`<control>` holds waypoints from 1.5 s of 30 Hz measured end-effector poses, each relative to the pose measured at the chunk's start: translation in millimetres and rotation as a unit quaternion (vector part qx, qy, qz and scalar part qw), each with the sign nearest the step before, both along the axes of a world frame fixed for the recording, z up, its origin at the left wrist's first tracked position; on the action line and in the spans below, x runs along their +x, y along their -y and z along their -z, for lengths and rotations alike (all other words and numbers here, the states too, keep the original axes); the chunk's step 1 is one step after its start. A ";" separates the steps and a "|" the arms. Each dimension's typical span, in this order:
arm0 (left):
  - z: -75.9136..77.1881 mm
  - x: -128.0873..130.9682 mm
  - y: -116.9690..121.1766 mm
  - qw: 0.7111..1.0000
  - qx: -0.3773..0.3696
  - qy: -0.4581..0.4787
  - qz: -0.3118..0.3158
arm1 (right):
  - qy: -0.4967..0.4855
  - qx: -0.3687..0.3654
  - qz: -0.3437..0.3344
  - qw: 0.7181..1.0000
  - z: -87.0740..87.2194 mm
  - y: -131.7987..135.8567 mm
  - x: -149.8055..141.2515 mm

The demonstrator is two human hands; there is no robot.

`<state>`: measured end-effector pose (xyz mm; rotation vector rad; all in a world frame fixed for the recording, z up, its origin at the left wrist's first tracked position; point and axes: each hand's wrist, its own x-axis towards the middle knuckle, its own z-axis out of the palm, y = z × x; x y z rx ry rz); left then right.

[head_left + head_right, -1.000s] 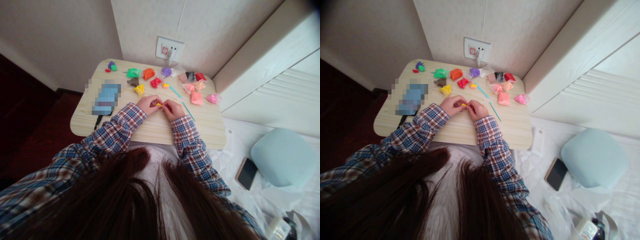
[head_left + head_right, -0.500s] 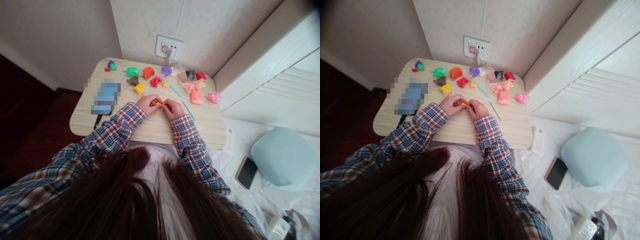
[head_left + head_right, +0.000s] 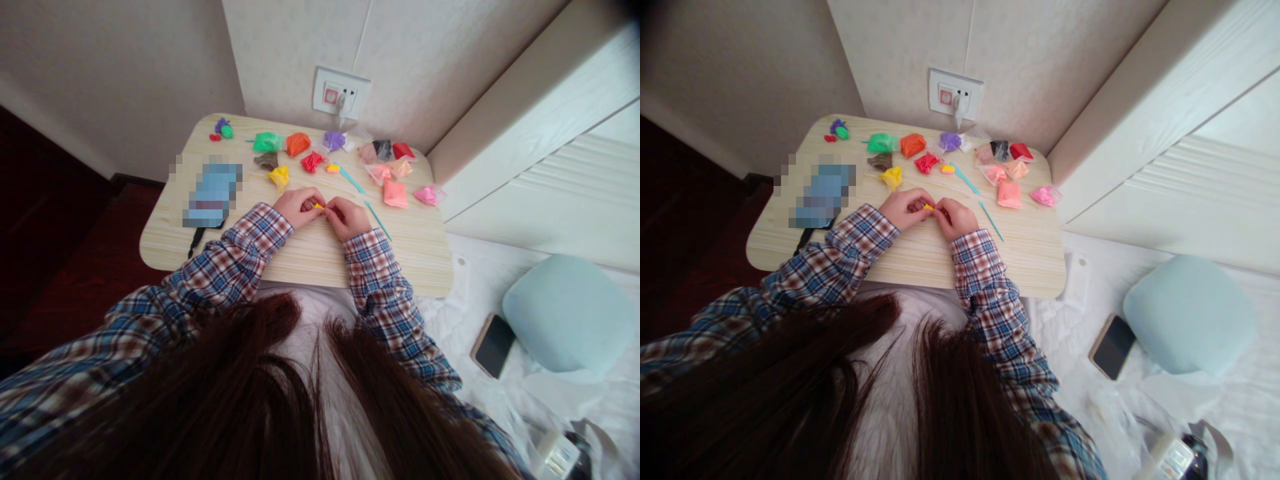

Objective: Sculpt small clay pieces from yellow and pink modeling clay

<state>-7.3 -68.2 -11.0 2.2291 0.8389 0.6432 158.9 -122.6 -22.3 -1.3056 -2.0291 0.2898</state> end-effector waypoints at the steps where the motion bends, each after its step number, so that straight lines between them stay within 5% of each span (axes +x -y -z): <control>1: -0.2 0.0 0.1 1.000 0.000 0.000 -0.001 | 0.000 0.000 0.000 1.000 -0.2 0.1 -0.2; 45: 1.4 -0.7 -1.1 1.000 -0.001 0.002 0.000 | 0.008 -0.026 0.014 1.000 -3.5 1.5 -1.7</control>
